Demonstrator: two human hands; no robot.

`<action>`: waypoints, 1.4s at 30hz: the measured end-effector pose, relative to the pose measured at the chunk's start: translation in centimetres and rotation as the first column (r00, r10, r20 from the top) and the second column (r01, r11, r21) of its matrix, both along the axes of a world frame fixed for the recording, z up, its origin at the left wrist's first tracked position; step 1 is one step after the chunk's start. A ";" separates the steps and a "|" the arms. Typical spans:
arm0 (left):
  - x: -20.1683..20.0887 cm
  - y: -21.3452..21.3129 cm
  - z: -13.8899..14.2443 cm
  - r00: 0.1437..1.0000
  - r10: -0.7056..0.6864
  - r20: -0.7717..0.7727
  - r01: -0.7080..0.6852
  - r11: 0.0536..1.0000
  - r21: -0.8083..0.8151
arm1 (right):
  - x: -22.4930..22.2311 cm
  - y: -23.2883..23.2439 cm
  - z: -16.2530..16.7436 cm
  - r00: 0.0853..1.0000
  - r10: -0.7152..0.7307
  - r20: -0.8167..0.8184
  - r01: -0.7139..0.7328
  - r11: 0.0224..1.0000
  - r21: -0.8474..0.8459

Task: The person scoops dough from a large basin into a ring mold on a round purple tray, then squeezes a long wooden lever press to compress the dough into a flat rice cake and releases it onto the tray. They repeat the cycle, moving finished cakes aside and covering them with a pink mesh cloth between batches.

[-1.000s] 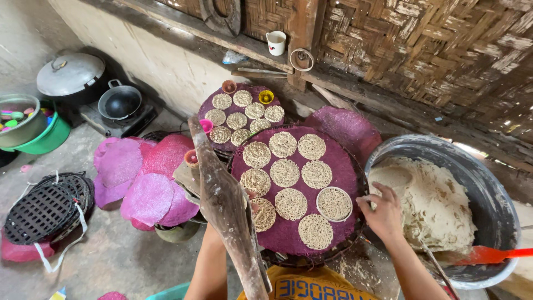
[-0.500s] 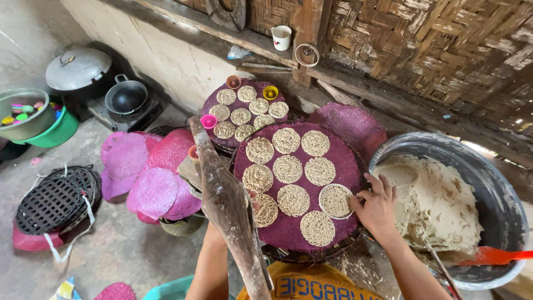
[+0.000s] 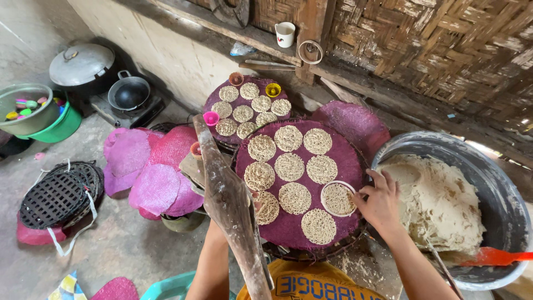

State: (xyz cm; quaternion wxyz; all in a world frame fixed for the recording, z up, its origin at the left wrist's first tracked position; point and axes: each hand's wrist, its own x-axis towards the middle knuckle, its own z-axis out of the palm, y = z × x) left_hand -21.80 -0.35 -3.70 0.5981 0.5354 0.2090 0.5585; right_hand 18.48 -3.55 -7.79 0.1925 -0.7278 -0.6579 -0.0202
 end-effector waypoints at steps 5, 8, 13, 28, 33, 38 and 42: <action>-0.1 -0.3 0.1 1.000 0.017 0.014 -0.017 1.000 -0.003 | -0.2 0.2 0.5 0.997 0.047 0.055 -0.046 0.999 -0.024; -0.1 -0.4 0.2 0.998 0.052 0.044 -0.051 0.999 -0.009 | 0.0 0.3 0.3 0.997 0.067 0.022 -0.067 0.998 -0.004; -0.1 -0.4 0.3 0.981 0.145 0.130 -0.142 0.989 -0.034 | 0.3 0.0 -0.3 0.997 0.069 0.024 -0.070 0.997 0.040; -0.3 -0.7 1.0 0.975 0.178 0.136 -0.175 0.984 -0.028 | 2.9 3.7 4.5 0.975 -0.209 0.074 0.193 0.964 0.182; -1.0 -1.3 1.2 0.973 0.189 0.129 -0.187 0.982 -0.027 | 2.5 3.7 4.9 0.979 -0.199 0.052 0.188 0.967 0.171; -1.8 -2.2 1.1 0.975 0.200 0.097 -0.197 0.980 -0.033 | 5.9 0.2 3.6 0.985 -0.003 -0.175 0.054 0.956 0.288; -2.3 -3.1 0.9 0.979 0.196 0.064 -0.194 0.980 -0.035 | 8.1 -7.7 -0.3 0.446 -0.037 -0.894 -0.082 0.993 -0.083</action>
